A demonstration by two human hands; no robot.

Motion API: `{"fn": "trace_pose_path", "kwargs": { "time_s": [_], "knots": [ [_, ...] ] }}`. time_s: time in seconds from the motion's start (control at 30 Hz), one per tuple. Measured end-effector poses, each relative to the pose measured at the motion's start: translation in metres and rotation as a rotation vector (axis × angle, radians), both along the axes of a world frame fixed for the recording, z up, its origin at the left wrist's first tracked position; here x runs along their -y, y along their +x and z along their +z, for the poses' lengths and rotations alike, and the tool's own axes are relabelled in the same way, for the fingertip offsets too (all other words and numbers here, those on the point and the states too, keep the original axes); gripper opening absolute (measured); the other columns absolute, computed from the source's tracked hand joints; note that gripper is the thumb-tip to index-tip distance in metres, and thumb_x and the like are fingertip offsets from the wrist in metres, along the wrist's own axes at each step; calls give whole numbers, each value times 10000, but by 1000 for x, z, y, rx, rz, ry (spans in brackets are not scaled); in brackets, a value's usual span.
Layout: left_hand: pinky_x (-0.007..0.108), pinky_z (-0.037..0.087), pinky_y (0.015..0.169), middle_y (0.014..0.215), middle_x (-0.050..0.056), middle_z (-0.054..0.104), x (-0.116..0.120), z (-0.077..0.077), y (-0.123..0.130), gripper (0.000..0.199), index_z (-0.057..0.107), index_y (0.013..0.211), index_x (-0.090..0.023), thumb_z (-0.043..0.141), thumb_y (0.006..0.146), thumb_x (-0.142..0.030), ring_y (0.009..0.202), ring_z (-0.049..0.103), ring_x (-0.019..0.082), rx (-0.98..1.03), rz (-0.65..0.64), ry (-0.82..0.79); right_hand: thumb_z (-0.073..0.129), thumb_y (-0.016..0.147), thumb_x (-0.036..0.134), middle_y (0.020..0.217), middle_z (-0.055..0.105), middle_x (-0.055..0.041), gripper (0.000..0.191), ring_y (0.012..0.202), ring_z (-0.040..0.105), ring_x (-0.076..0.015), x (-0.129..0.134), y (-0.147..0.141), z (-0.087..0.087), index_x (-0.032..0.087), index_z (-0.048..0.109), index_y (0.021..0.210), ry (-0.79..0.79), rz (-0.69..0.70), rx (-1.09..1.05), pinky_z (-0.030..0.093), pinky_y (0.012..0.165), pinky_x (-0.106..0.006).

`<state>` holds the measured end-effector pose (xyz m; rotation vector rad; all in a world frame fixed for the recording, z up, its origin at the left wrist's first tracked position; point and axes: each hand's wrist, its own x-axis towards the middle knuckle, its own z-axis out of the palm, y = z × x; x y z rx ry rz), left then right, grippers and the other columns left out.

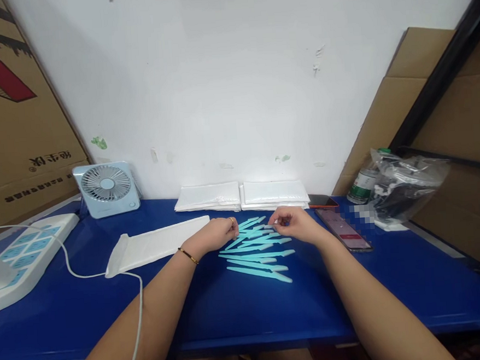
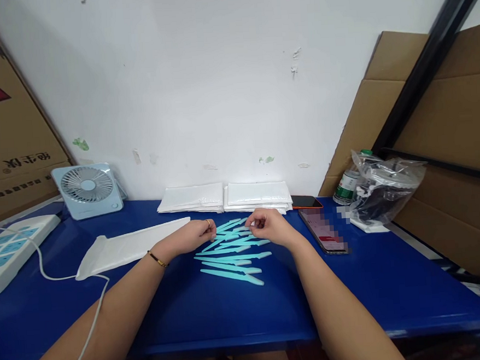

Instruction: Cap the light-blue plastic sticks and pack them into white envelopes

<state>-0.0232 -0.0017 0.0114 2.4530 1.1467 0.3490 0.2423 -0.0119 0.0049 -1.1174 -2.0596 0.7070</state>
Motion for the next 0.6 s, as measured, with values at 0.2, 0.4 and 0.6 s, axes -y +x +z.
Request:
{"fn": "trace_pose_path", "kwargs": {
  "time_s": [0.2,0.4,0.6],
  "knots": [
    [248,402,624,792,10,657,1,3,0,209,507,838,-198,338,882,-314,697,569,149,138,26,-58,629,713,257,828,619,-53,103,699,587,-148,3,-3,6,196,712,720,129,17,-24,457,621,-257],
    [249,398,613,782,6,652,-1,0,-1,199,505,833,-199,342,877,-306,678,559,146,130,15,-51,624,723,240,808,629,-41,94,726,601,-157,2,-3,7,207,706,693,183,-9,17,463,662,-270],
    [244,402,607,781,11,647,2,0,3,209,517,845,-194,345,875,-308,673,563,145,132,11,-66,612,739,233,803,648,-43,105,754,610,-168,5,-12,6,220,709,700,220,17,35,476,703,-286]
  ]
}}
